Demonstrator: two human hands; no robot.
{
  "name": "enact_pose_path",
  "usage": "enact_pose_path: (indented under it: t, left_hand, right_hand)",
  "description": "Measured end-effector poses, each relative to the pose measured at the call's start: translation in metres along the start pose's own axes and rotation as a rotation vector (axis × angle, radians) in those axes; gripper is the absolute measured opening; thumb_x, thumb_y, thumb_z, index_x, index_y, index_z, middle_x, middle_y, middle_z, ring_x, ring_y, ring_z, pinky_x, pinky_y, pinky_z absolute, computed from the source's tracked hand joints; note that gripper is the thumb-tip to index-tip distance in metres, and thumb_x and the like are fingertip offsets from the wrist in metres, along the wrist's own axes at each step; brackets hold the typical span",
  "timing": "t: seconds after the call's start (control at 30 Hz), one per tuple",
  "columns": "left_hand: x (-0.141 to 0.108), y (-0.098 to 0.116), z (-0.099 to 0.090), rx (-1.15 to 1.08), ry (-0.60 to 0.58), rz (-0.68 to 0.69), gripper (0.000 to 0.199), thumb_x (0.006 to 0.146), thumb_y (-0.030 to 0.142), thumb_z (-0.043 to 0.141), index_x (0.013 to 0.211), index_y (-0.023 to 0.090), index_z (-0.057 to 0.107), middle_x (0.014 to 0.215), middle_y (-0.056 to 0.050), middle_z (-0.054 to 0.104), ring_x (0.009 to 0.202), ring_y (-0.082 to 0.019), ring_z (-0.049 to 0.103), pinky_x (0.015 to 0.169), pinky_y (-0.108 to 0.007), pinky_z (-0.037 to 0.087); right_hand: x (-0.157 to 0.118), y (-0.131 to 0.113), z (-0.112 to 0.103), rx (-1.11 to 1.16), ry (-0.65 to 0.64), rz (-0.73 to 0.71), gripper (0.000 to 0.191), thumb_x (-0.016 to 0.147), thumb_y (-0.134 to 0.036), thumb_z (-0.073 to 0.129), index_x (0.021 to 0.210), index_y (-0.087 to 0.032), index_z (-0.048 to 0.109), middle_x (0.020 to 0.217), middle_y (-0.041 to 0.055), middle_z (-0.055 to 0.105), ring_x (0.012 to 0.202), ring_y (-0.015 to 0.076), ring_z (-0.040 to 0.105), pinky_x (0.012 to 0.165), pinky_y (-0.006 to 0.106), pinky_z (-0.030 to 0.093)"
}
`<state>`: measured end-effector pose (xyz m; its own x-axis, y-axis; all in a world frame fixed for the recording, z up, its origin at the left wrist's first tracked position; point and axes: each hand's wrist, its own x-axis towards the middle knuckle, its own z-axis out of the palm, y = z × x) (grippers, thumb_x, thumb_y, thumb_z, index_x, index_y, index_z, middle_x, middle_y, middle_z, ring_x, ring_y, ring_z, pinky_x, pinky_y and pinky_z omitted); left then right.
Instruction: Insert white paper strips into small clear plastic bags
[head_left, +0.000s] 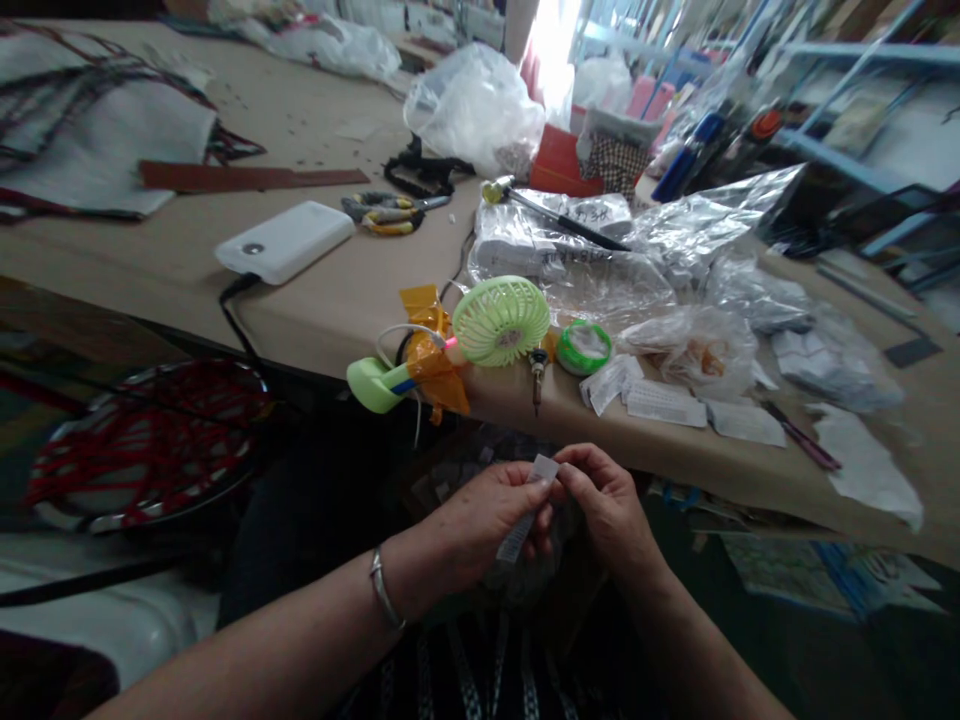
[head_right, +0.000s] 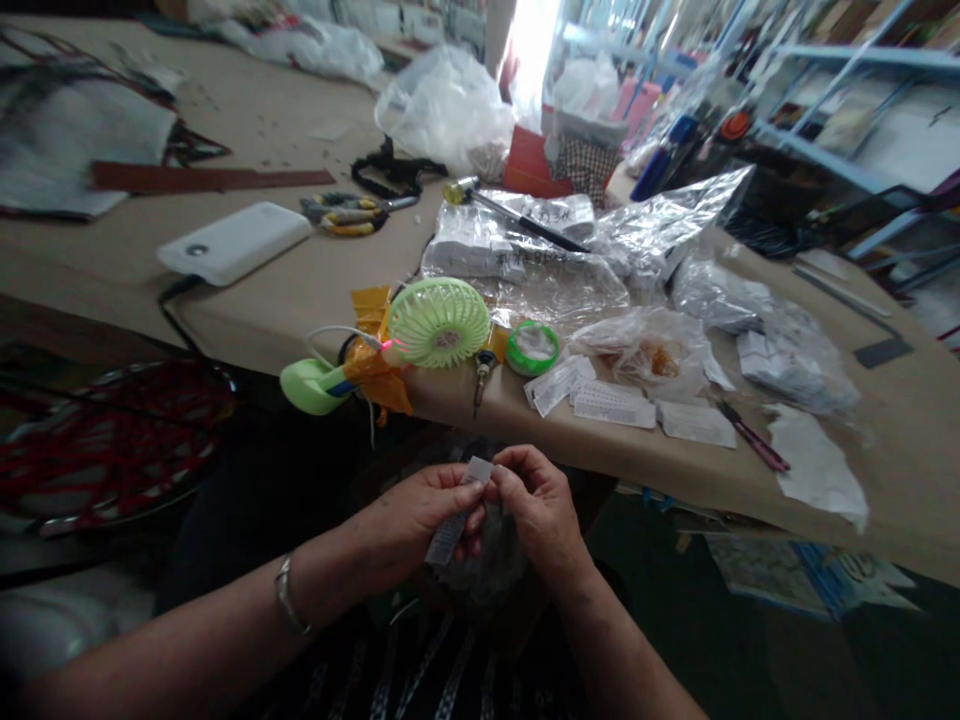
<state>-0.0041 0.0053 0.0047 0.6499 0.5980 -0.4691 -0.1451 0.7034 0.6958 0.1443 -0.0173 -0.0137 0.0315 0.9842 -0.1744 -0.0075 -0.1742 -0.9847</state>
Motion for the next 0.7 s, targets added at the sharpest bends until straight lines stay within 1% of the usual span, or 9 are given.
enact_pose_path:
  t: [0.07, 0.13, 0.23, 0.3, 0.37, 0.43, 0.57, 0.7]
  left_hand:
    - [0.0, 0.0, -0.001, 0.015, 0.013, 0.032, 0.019, 0.079, 0.031, 0.053, 0.071, 0.014, 0.053, 0.056, 0.003, 0.05, 0.046, -0.007, 0.047, 0.047, -0.02, 0.036]
    - [0.0, -0.001, -0.002, 0.044, 0.015, 0.063, 0.024, 0.08, 0.034, 0.052, 0.065, 0.015, 0.051, 0.053, 0.002, 0.05, 0.046, -0.007, 0.046, 0.048, -0.02, 0.036]
    - [0.002, -0.002, -0.005, 0.095, 0.031, 0.091, 0.032, 0.081, 0.039, 0.049, 0.059, 0.015, 0.048, 0.051, 0.001, 0.05, 0.047, -0.008, 0.046, 0.049, -0.02, 0.035]
    - [0.003, -0.002, -0.007, 0.113, 0.054, 0.103, 0.032, 0.081, 0.04, 0.049, 0.06, 0.015, 0.049, 0.051, 0.002, 0.049, 0.047, -0.009, 0.046, 0.048, -0.021, 0.034]
    - [0.005, 0.001, -0.008, 0.157, 0.082, 0.136, 0.03, 0.08, 0.039, 0.05, 0.061, 0.015, 0.051, 0.052, 0.002, 0.05, 0.048, -0.009, 0.045, 0.049, -0.021, 0.035]
    - [0.006, 0.005, -0.01, 0.251, 0.147, 0.219, 0.025, 0.078, 0.034, 0.052, 0.063, 0.014, 0.055, 0.055, 0.001, 0.052, 0.052, -0.01, 0.046, 0.052, -0.021, 0.036]
    - [0.008, 0.014, -0.013, 0.471, 0.326, 0.385, 0.016, 0.076, 0.027, 0.055, 0.072, 0.014, 0.063, 0.067, 0.0, 0.059, 0.066, -0.013, 0.05, 0.059, -0.022, 0.037]
    - [0.009, 0.021, -0.015, 0.597, 0.405, 0.484, 0.019, 0.08, 0.028, 0.051, 0.077, 0.015, 0.065, 0.07, -0.001, 0.061, 0.068, -0.014, 0.053, 0.063, -0.023, 0.039]
  right_hand:
    - [0.005, 0.001, 0.001, 0.082, -0.029, 0.065, 0.016, 0.077, -0.034, 0.061, 0.08, -0.019, 0.058, 0.058, -0.0057, 0.056, 0.049, 0.0082, 0.05, 0.052, 0.021, 0.041]
    - [0.009, 0.0, 0.004, 0.11, -0.037, 0.079, 0.016, 0.075, -0.033, 0.063, 0.077, -0.018, 0.058, 0.059, -0.0053, 0.056, 0.049, 0.008, 0.05, 0.051, 0.02, 0.039]
    - [0.013, -0.004, 0.007, 0.093, -0.043, 0.046, 0.014, 0.074, -0.03, 0.064, 0.073, -0.017, 0.058, 0.063, -0.0035, 0.057, 0.055, 0.0082, 0.051, 0.055, 0.02, 0.04]
    - [0.015, -0.007, 0.01, 0.062, -0.046, 0.019, 0.014, 0.074, -0.029, 0.064, 0.07, -0.016, 0.059, 0.064, -0.0026, 0.057, 0.057, 0.0085, 0.05, 0.056, 0.02, 0.041]
    - [0.018, -0.011, 0.012, 0.023, -0.046, 0.001, 0.015, 0.074, -0.029, 0.063, 0.069, -0.016, 0.058, 0.062, -0.0025, 0.056, 0.055, 0.0089, 0.049, 0.054, 0.02, 0.041]
    - [0.022, -0.014, 0.013, -0.018, -0.041, -0.013, 0.015, 0.073, -0.03, 0.062, 0.069, -0.016, 0.059, 0.062, -0.0022, 0.056, 0.054, 0.0096, 0.049, 0.053, 0.021, 0.042]
    - [0.03, -0.019, 0.015, -0.152, 0.003, -0.082, 0.013, 0.073, -0.029, 0.061, 0.071, -0.017, 0.06, 0.064, -0.0021, 0.057, 0.057, 0.0103, 0.05, 0.054, 0.021, 0.041]
    - [0.035, -0.023, 0.017, -0.282, 0.041, -0.15, 0.011, 0.074, -0.028, 0.059, 0.072, -0.017, 0.061, 0.066, -0.0017, 0.057, 0.06, 0.0106, 0.049, 0.055, 0.021, 0.04]
